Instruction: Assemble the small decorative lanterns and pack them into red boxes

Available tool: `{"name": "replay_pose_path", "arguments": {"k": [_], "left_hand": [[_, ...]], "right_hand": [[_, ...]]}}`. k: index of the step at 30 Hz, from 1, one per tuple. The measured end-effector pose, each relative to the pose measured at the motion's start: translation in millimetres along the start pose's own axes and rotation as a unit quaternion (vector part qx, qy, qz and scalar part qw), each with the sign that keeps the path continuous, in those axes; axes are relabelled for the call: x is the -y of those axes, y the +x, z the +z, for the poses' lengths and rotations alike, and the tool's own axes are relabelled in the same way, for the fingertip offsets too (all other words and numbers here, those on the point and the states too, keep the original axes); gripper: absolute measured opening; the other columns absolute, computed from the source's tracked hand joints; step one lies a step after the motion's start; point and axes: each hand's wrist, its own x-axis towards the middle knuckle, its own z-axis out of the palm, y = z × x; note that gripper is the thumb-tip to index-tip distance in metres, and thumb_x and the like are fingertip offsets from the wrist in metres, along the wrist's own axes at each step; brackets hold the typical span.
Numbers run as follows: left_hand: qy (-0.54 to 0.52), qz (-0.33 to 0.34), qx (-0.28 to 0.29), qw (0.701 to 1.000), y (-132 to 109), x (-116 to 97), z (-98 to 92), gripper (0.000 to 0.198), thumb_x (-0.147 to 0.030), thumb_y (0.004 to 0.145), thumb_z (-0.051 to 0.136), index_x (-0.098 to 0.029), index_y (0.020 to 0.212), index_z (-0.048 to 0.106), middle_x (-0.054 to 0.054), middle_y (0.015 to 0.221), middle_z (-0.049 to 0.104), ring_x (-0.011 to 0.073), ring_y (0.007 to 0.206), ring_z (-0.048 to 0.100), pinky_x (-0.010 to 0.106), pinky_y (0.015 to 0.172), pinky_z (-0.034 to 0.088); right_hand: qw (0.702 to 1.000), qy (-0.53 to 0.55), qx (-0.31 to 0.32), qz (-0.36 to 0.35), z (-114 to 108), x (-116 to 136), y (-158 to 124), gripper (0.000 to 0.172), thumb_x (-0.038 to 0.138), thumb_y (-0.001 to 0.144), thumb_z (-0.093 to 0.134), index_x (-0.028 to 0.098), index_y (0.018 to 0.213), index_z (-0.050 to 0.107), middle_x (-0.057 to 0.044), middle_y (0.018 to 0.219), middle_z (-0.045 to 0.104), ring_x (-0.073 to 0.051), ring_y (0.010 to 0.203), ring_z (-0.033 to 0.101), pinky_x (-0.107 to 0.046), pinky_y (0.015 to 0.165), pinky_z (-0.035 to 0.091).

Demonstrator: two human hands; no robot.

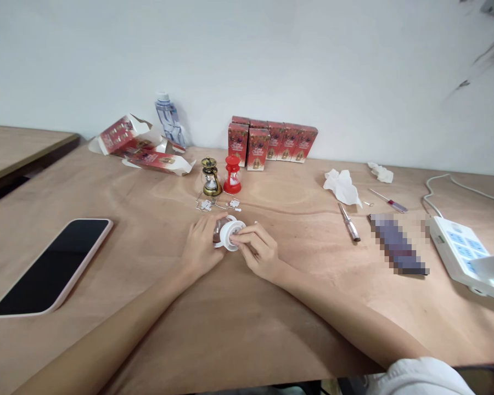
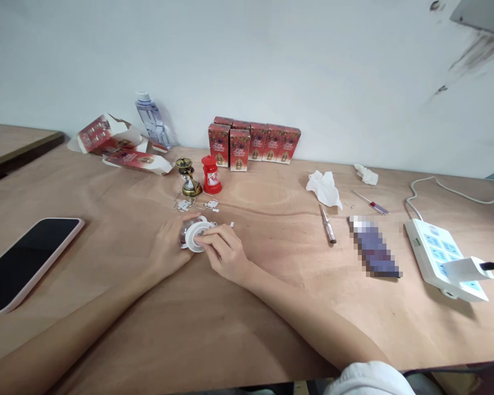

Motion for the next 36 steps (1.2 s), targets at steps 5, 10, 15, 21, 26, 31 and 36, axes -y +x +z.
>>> {"name": "replay_pose_path", "arguments": {"k": [5, 10, 15, 21, 26, 31, 36], "left_hand": [[0.006, -0.006, 0.001, 1.000, 1.0, -1.5, -1.5, 0.040, -0.019, 0.076, 0.058, -0.020, 0.115, 0.048, 0.009, 0.114, 0.065, 0.0268, 0.102, 0.062, 0.040, 0.084, 0.046], [0.007, -0.007, 0.012, 1.000, 1.7, -1.4, -2.7, 0.039, -0.018, 0.075, 0.056, -0.021, 0.113, 0.048, 0.009, 0.114, 0.065, 0.0275, 0.102, 0.062, 0.041, 0.082, 0.046], [-0.001, -0.012, 0.021, 1.000, 2.1, -1.4, -3.3, 0.040, -0.018, 0.075, 0.056, -0.022, 0.114, 0.047, 0.009, 0.115, 0.065, 0.0273, 0.102, 0.062, 0.042, 0.084, 0.047], [0.007, -0.016, 0.019, 1.000, 2.3, -2.4, -3.2, 0.039, -0.016, 0.073, 0.056, -0.021, 0.111, 0.048, 0.010, 0.115, 0.065, 0.0275, 0.103, 0.062, 0.042, 0.084, 0.046], [0.009, -0.012, 0.025, 1.000, 1.9, -1.2, -2.9, 0.043, -0.015, 0.071, 0.057, -0.020, 0.113, 0.048, 0.009, 0.114, 0.065, 0.0278, 0.102, 0.062, 0.042, 0.082, 0.046], [0.006, -0.004, 0.021, 1.000, 1.4, 0.1, -2.2, 0.043, -0.015, 0.071, 0.056, -0.020, 0.113, 0.048, 0.010, 0.115, 0.064, 0.0280, 0.104, 0.061, 0.042, 0.083, 0.046], [0.009, -0.005, 0.025, 1.000, 1.4, 0.4, -2.2, 0.041, -0.014, 0.071, 0.056, -0.019, 0.112, 0.048, 0.010, 0.115, 0.065, 0.0275, 0.101, 0.062, 0.042, 0.082, 0.046]], "right_hand": [[1.000, 0.000, 0.007, -0.001, -0.1, 0.0, -0.3, 0.014, 0.007, 0.087, 0.053, 0.015, 0.093, 0.063, -0.007, 0.079, 0.065, -0.015, 0.073, 0.061, -0.029, 0.064, 0.051], [1.000, -0.001, 0.005, -0.004, 0.3, -0.6, -0.9, 0.014, 0.008, 0.088, 0.053, 0.016, 0.092, 0.063, -0.007, 0.079, 0.065, -0.015, 0.073, 0.061, -0.028, 0.064, 0.051], [1.000, 0.002, 0.006, -0.005, 0.8, -1.3, -1.5, 0.013, 0.007, 0.087, 0.054, 0.016, 0.091, 0.063, -0.007, 0.079, 0.065, -0.015, 0.074, 0.062, -0.028, 0.065, 0.052], [1.000, 0.007, 0.014, -0.001, 0.8, -1.5, -1.9, 0.014, 0.008, 0.087, 0.053, 0.017, 0.093, 0.063, -0.007, 0.081, 0.065, -0.015, 0.074, 0.061, -0.028, 0.066, 0.053], [1.000, 0.006, 0.024, 0.003, 0.2, -1.1, -1.3, 0.013, 0.008, 0.088, 0.052, 0.016, 0.091, 0.063, -0.007, 0.080, 0.065, -0.015, 0.074, 0.061, -0.028, 0.067, 0.053], [1.000, 0.002, 0.027, 0.001, -0.4, -0.4, -0.1, 0.012, 0.011, 0.089, 0.052, 0.016, 0.089, 0.062, -0.007, 0.080, 0.065, -0.015, 0.073, 0.061, -0.028, 0.065, 0.053], [0.999, 0.003, 0.033, 0.005, -0.6, -0.6, -0.2, 0.014, 0.012, 0.090, 0.050, 0.016, 0.090, 0.062, -0.007, 0.080, 0.065, -0.015, 0.074, 0.061, -0.028, 0.066, 0.053]]}}
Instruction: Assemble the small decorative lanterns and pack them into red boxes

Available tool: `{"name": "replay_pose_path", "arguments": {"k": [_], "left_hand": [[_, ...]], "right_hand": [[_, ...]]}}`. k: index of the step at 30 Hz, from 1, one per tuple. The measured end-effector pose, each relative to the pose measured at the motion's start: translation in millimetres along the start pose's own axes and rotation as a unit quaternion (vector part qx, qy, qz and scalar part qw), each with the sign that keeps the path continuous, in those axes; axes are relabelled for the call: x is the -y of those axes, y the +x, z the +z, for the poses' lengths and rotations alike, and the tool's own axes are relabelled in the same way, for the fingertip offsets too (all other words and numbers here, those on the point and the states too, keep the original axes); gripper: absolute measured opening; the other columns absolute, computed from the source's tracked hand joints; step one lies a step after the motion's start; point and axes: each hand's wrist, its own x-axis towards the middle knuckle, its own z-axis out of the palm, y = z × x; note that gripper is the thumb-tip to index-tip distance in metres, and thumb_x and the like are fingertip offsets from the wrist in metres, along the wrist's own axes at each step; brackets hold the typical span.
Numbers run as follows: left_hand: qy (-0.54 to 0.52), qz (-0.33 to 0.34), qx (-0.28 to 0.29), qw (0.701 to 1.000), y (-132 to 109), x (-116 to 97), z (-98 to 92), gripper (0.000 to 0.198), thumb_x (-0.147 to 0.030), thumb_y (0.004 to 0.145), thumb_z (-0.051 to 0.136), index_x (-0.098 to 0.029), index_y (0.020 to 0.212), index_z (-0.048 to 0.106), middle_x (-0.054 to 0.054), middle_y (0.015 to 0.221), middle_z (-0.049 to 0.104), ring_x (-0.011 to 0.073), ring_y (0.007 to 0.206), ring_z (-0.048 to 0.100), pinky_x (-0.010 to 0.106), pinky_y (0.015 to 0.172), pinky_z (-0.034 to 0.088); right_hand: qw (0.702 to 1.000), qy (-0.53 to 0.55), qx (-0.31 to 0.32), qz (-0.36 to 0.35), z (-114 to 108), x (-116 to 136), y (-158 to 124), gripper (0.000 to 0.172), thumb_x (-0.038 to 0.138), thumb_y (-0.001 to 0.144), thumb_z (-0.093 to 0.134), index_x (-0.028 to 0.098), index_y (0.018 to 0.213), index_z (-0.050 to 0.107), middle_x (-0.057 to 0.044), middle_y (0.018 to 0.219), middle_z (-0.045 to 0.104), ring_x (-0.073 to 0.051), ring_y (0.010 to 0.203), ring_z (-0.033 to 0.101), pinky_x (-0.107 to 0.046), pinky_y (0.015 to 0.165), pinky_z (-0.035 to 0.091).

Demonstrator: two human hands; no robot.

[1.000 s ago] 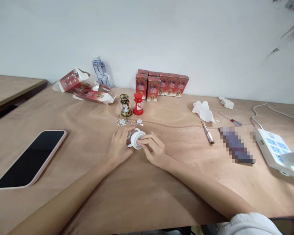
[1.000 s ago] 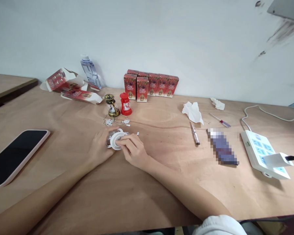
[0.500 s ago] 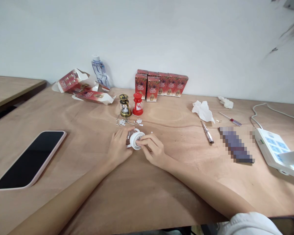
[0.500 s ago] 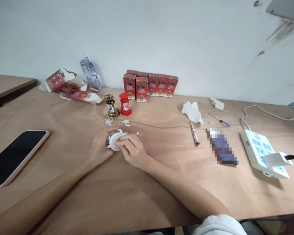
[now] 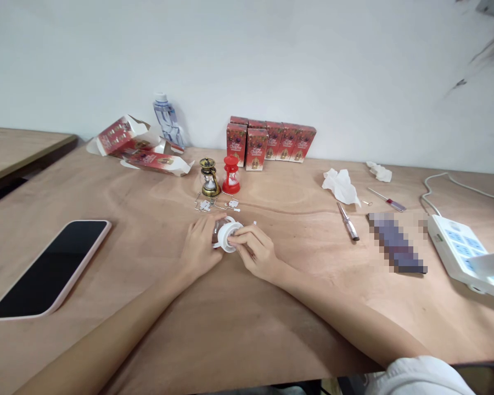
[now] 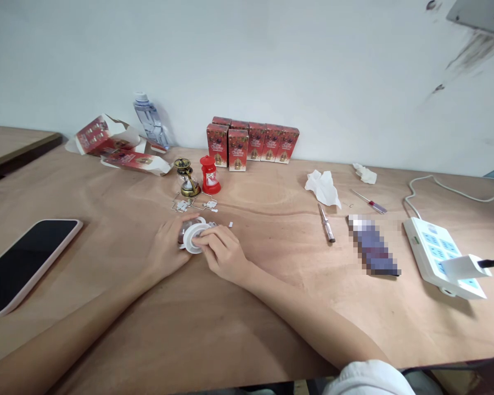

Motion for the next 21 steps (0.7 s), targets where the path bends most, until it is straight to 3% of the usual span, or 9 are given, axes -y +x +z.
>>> {"name": "replay_pose_path", "arguments": {"k": [21], "left_hand": [[0.008, -0.003, 0.031, 0.999, 1.4, -4.0, -6.0, 0.041, -0.013, 0.074, 0.052, -0.020, 0.114, 0.044, 0.010, 0.120, 0.062, 0.0282, 0.109, 0.058, 0.042, 0.087, 0.044]], "right_hand": [[1.000, 0.016, 0.018, 0.012, 0.0, -1.3, -1.7, 0.014, 0.013, 0.091, 0.049, 0.016, 0.090, 0.062, -0.007, 0.081, 0.065, -0.015, 0.076, 0.062, -0.029, 0.068, 0.054]]}}
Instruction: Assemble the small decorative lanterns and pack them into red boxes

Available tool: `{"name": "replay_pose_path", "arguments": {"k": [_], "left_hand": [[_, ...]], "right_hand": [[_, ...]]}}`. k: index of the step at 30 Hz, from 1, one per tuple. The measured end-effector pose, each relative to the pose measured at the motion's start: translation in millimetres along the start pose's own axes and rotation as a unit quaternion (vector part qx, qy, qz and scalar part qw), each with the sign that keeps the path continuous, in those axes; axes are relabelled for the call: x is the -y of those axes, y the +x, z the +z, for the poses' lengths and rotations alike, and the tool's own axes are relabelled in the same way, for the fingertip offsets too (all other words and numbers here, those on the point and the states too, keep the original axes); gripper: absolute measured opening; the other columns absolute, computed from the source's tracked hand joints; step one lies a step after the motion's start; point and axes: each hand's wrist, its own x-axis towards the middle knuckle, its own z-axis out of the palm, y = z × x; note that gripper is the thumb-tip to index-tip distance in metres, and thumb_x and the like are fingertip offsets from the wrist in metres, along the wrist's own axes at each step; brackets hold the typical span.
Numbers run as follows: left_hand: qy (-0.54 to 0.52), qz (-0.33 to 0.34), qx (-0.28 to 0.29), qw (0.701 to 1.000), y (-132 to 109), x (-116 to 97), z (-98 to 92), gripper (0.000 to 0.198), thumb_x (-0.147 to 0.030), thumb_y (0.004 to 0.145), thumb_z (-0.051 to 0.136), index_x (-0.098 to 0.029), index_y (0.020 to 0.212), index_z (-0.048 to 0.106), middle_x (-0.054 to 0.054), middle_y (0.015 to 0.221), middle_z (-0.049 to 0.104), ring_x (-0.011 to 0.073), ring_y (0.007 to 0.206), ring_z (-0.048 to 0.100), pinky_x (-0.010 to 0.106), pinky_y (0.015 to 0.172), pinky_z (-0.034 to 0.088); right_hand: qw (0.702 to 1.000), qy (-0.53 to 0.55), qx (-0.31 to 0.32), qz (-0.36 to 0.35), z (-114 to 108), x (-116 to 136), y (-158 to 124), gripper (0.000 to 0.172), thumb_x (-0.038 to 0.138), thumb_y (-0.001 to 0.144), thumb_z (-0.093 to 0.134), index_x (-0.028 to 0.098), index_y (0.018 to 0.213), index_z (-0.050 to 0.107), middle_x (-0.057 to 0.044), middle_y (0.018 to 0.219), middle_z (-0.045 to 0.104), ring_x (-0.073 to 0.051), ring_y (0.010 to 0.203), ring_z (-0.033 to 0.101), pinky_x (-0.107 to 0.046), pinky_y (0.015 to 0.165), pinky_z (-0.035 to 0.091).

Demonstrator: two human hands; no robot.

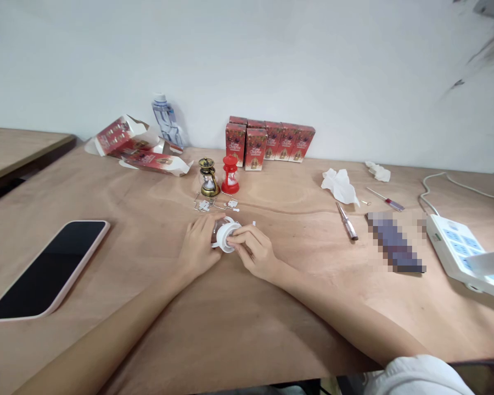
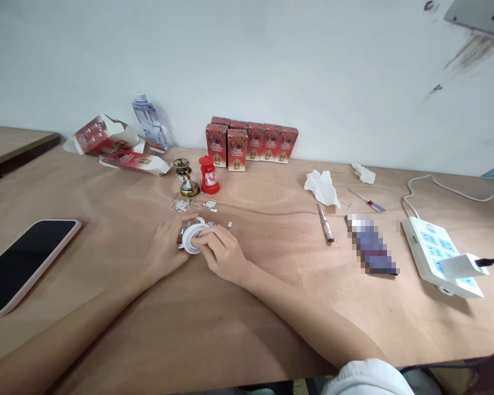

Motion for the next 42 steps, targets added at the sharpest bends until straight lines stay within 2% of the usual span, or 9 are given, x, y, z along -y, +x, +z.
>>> {"name": "replay_pose_path", "arguments": {"k": [4, 10, 15, 22, 29, 42], "left_hand": [[-0.007, -0.002, 0.000, 1.000, 0.7, 2.1, 1.2, 0.045, -0.014, 0.070, 0.054, -0.022, 0.114, 0.044, 0.010, 0.119, 0.062, 0.0297, 0.109, 0.059, 0.043, 0.085, 0.045], [-0.010, -0.003, 0.001, 1.000, 0.5, 1.0, 0.4, 0.044, -0.015, 0.073, 0.053, -0.023, 0.116, 0.043, 0.010, 0.120, 0.062, 0.0297, 0.109, 0.059, 0.044, 0.086, 0.045], [-0.007, -0.011, 0.003, 1.000, 0.6, 2.9, 1.8, 0.048, -0.015, 0.069, 0.055, -0.023, 0.115, 0.044, 0.010, 0.120, 0.062, 0.0299, 0.109, 0.059, 0.044, 0.086, 0.045], [-0.007, -0.002, -0.001, 1.000, 0.5, 2.0, 1.0, 0.043, -0.015, 0.072, 0.053, -0.022, 0.114, 0.045, 0.010, 0.118, 0.063, 0.0302, 0.107, 0.059, 0.045, 0.086, 0.045], [-0.005, -0.007, 0.009, 1.000, 0.8, 0.6, -0.6, 0.045, -0.014, 0.072, 0.053, -0.023, 0.116, 0.043, 0.010, 0.120, 0.062, 0.0293, 0.108, 0.058, 0.044, 0.086, 0.044], [0.004, -0.004, 0.006, 1.000, -0.4, 1.0, 0.2, 0.045, -0.014, 0.073, 0.053, -0.021, 0.116, 0.042, 0.010, 0.121, 0.061, 0.0287, 0.111, 0.057, 0.042, 0.087, 0.044]], "right_hand": [[1.000, -0.002, 0.007, 0.004, 0.4, -0.5, -0.5, 0.014, 0.012, 0.091, 0.048, 0.017, 0.089, 0.062, -0.008, 0.083, 0.065, -0.015, 0.078, 0.062, -0.030, 0.069, 0.055], [1.000, 0.004, 0.002, 0.001, 0.7, -1.6, -1.2, 0.015, 0.010, 0.089, 0.048, 0.016, 0.089, 0.062, -0.008, 0.083, 0.066, -0.015, 0.077, 0.062, -0.030, 0.070, 0.055], [1.000, 0.014, 0.011, 0.024, 1.7, -2.8, -2.9, 0.014, 0.014, 0.091, 0.048, 0.017, 0.091, 0.062, -0.007, 0.084, 0.066, -0.016, 0.080, 0.063, -0.031, 0.072, 0.055], [0.999, 0.023, -0.015, 0.019, 2.7, -1.6, -1.5, 0.009, 0.015, 0.090, 0.052, 0.016, 0.090, 0.061, -0.007, 0.082, 0.066, -0.015, 0.080, 0.063, -0.029, 0.071, 0.055], [0.999, 0.023, -0.001, 0.033, 3.6, -3.4, -3.2, 0.011, 0.018, 0.091, 0.051, 0.017, 0.088, 0.062, -0.007, 0.083, 0.066, -0.015, 0.079, 0.063, -0.029, 0.070, 0.055], [0.999, 0.023, -0.021, 0.007, 2.3, -0.2, 0.5, 0.010, 0.013, 0.089, 0.053, 0.016, 0.083, 0.060, -0.007, 0.078, 0.064, -0.015, 0.075, 0.063, -0.028, 0.067, 0.055]]}}
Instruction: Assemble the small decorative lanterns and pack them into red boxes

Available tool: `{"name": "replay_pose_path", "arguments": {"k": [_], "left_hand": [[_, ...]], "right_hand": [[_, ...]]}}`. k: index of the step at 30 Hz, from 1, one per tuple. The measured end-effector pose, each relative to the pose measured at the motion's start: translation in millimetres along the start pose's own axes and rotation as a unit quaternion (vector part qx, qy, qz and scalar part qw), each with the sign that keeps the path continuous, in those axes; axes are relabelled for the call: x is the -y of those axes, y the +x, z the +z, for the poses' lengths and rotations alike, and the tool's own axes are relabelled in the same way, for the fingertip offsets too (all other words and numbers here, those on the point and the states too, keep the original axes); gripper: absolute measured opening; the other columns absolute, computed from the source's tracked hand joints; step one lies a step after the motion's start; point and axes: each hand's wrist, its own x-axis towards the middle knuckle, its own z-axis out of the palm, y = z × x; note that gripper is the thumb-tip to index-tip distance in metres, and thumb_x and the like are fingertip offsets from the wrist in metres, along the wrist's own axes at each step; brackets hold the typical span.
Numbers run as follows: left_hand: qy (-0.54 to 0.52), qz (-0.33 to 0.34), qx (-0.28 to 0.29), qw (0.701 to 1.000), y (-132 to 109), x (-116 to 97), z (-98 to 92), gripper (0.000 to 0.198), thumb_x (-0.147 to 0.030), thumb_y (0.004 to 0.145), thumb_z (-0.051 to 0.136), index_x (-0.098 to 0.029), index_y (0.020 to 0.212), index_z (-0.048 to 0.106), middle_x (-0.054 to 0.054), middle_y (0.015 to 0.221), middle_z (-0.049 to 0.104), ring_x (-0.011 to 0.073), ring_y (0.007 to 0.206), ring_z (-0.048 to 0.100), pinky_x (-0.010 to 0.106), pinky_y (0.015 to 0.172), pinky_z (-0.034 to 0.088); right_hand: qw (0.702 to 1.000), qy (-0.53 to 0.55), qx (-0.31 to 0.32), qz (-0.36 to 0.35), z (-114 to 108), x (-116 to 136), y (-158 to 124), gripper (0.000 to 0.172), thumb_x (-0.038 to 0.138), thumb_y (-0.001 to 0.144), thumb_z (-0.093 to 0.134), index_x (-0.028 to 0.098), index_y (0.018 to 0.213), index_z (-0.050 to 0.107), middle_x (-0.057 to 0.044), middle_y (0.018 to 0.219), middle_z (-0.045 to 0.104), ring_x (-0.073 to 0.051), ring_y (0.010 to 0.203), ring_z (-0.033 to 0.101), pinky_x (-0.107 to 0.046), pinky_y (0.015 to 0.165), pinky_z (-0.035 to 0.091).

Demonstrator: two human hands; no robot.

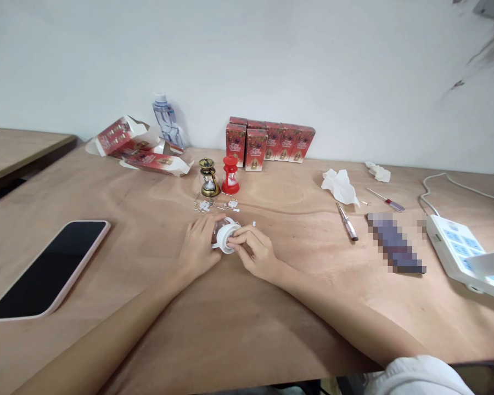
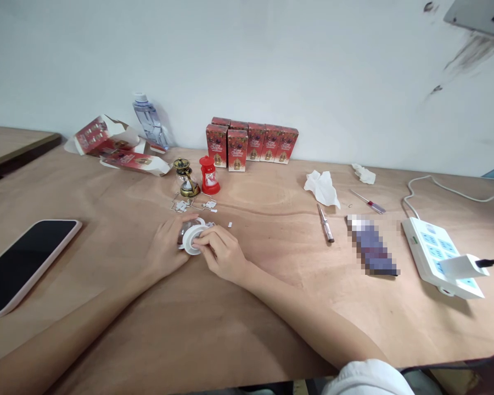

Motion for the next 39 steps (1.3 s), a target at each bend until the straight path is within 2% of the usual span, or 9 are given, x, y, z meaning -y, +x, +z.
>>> {"name": "replay_pose_path", "arguments": {"k": [14, 39], "left_hand": [[0.005, -0.002, -0.005, 1.000, 0.1, 2.0, 3.5, 0.046, -0.013, 0.069, 0.055, -0.019, 0.114, 0.046, 0.011, 0.120, 0.063, 0.0280, 0.109, 0.059, 0.041, 0.085, 0.044], [0.006, -0.004, -0.001, 1.000, 0.1, 1.0, 2.0, 0.044, -0.014, 0.072, 0.054, -0.020, 0.115, 0.044, 0.011, 0.122, 0.061, 0.0279, 0.112, 0.057, 0.041, 0.087, 0.043]], "right_hand": [[1.000, -0.014, 0.015, 0.002, -2.1, 3.0, 1.3, 0.008, 0.013, 0.088, 0.051, 0.017, 0.084, 0.057, -0.007, 0.080, 0.063, -0.015, 0.075, 0.062, -0.029, 0.066, 0.055], [1.000, -0.007, 0.021, -0.006, -1.9, 0.3, -0.1, 0.013, 0.009, 0.089, 0.049, 0.017, 0.087, 0.060, -0.007, 0.080, 0.063, -0.015, 0.075, 0.062, -0.028, 0.067, 0.055]]}}
